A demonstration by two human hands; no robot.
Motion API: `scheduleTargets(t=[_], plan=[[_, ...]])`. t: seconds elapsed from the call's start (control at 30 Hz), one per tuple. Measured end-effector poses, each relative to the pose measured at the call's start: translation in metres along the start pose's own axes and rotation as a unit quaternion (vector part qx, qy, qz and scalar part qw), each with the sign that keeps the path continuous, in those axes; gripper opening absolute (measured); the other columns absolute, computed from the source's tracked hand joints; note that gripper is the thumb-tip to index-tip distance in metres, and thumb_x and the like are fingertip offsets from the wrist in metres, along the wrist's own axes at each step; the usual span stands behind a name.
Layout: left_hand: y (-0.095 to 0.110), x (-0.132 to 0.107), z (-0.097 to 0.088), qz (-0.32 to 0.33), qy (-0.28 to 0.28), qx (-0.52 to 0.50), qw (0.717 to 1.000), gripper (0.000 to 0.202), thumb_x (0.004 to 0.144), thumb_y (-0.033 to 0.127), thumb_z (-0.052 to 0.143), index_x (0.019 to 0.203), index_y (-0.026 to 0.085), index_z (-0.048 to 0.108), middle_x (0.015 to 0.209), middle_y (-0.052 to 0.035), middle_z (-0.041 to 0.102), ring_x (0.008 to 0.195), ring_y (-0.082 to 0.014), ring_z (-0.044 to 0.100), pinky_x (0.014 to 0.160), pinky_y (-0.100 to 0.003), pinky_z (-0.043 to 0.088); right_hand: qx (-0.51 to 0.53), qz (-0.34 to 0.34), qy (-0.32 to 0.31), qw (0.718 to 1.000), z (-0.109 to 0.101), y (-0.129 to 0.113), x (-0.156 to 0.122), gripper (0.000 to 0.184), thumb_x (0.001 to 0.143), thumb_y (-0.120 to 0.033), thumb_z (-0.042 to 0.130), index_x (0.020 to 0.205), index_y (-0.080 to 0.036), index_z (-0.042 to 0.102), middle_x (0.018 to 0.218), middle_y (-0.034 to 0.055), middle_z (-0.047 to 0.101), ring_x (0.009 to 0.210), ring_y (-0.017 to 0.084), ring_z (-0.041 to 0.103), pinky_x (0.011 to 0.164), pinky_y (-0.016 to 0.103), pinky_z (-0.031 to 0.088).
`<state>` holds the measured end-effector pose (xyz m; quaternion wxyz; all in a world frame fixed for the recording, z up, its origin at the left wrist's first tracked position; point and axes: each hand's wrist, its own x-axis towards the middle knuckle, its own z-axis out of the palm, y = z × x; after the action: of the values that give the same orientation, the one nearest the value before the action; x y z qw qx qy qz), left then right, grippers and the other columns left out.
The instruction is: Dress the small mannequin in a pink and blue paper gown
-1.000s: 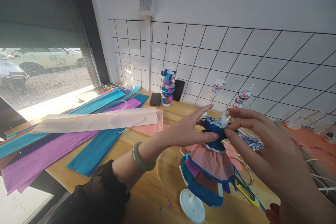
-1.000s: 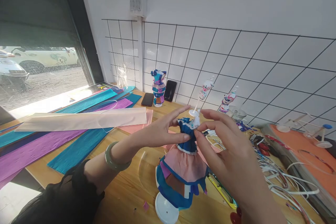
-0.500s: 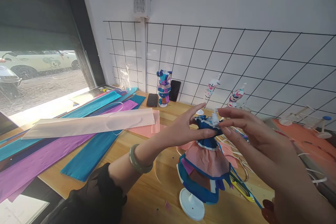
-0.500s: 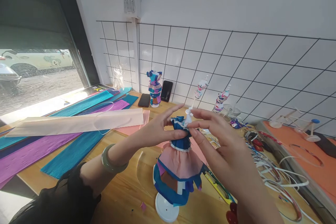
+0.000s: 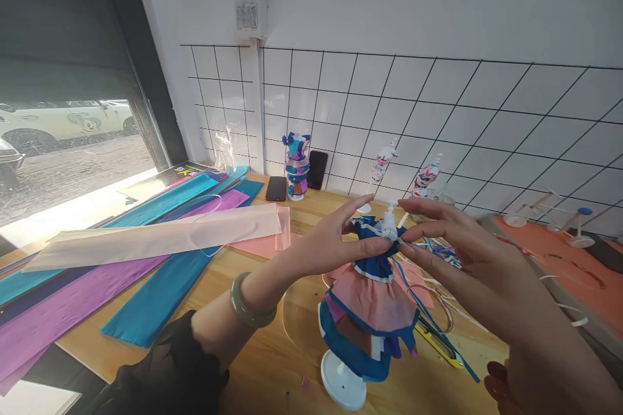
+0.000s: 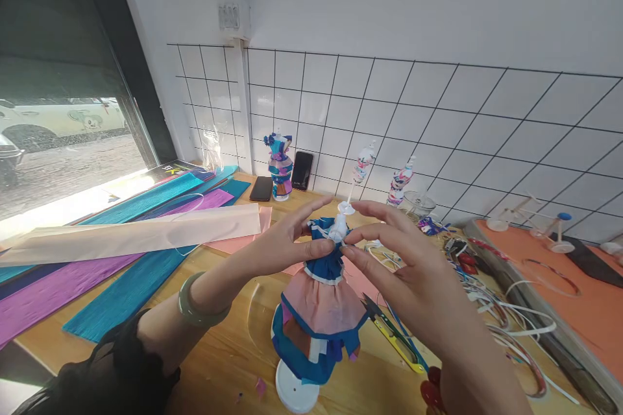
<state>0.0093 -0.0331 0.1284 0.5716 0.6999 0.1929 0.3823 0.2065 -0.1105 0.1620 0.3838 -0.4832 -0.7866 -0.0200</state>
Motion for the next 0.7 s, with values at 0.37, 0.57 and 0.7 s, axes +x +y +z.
scheduleTargets(t=[0.37,0.57,0.7], plan=[[0.001,-0.003,0.001,0.012,0.003,0.047,0.999,0.087,0.072,0.04,0.078,0.147,0.032,0.034,0.149,-0.0091,0.042,0.129,-0.0316,0.046,0.109,-0.052,0.037,0.042,0.013,0.014,0.999,0.005,-0.002,-0.001,0.011,0.088,-0.037,0.062,0.096,-0.031,0.061,0.126,0.0034,0.059,0.123,0.026,0.054,0.097,0.044,0.047],[0.006,-0.004,0.004,0.02,0.012,0.069,0.997,0.087,0.072,0.039,0.078,0.146,0.029,0.035,0.148,-0.0097,0.044,0.129,-0.0302,0.048,0.111,-0.052,0.035,0.086,0.058,0.028,0.994,0.013,-0.01,0.001,0.013,0.087,-0.037,0.063,0.097,-0.03,0.059,0.127,0.0047,0.059,0.126,0.027,0.051,0.101,0.049,0.044],[0.001,-0.001,0.0,0.013,-0.002,0.023,1.0,0.089,0.072,0.036,0.079,0.148,0.029,0.032,0.141,-0.0113,0.051,0.123,-0.0285,0.053,0.108,-0.051,0.038,0.19,0.077,0.03,0.978,0.011,-0.011,0.002,0.017,0.086,-0.036,0.065,0.102,-0.031,0.061,0.126,0.0046,0.061,0.122,0.025,0.055,0.097,0.042,0.05]])
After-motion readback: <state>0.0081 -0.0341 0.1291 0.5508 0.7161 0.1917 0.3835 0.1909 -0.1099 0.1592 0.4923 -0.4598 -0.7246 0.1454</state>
